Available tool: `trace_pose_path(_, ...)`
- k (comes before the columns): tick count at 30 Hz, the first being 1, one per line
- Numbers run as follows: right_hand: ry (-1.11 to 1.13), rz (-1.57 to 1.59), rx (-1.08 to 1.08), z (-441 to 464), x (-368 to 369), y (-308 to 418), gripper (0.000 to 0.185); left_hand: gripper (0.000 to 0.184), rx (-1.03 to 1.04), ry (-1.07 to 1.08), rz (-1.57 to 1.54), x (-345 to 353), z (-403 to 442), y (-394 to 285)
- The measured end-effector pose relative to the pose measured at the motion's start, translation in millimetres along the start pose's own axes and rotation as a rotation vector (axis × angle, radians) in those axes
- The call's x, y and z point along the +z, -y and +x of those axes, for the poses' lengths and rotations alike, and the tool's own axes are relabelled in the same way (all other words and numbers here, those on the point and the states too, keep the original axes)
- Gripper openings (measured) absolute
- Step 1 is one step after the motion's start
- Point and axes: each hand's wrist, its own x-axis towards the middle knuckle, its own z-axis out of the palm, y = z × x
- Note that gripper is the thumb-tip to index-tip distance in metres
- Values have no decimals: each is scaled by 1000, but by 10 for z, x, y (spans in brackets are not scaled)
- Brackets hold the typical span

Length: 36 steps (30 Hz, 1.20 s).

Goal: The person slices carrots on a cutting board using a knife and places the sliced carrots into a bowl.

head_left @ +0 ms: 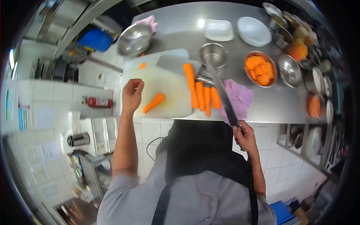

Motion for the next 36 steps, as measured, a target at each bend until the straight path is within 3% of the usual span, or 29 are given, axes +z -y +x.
trace_pose_path(6, 241, -498, -187, 279, 606, 493, 23, 19, 22, -21, 174, -60, -477, 247)
trace_pose_path(8, 231, -561, -221, 310, 877, 522, 25, 25, 178, 86, 217, -15, -474, 360)
trace_pose_path(12, 141, -737, -244, 289, 1427, 563, 24, 36, 166, 177, 88, 189, -446, 457)
trace_pose_path(15, 82, -892, -205, 191, 1782, 536, 22, 49, 331, 323, 157, 235, -414, 611)
trace_pose_path(17, 35, -912, -133, 100, 1978, 596, 22, 48, 507, 368, 179, 227, -369, 696)
trace_pose_path(22, -34, -980, 11, -60, 2226, 523, 24, 43, 576, 497, 98, 123, -242, 702)
trace_pose_path(29, -81, -933, -152, -218, 2207, 596, 23, 23, 631, 303, 132, 184, -173, 583)
trace_pose_path(36, -92, -1014, -193, -331, 2190, 685, 24, 15, 733, 325, -2, 367, -205, 662)
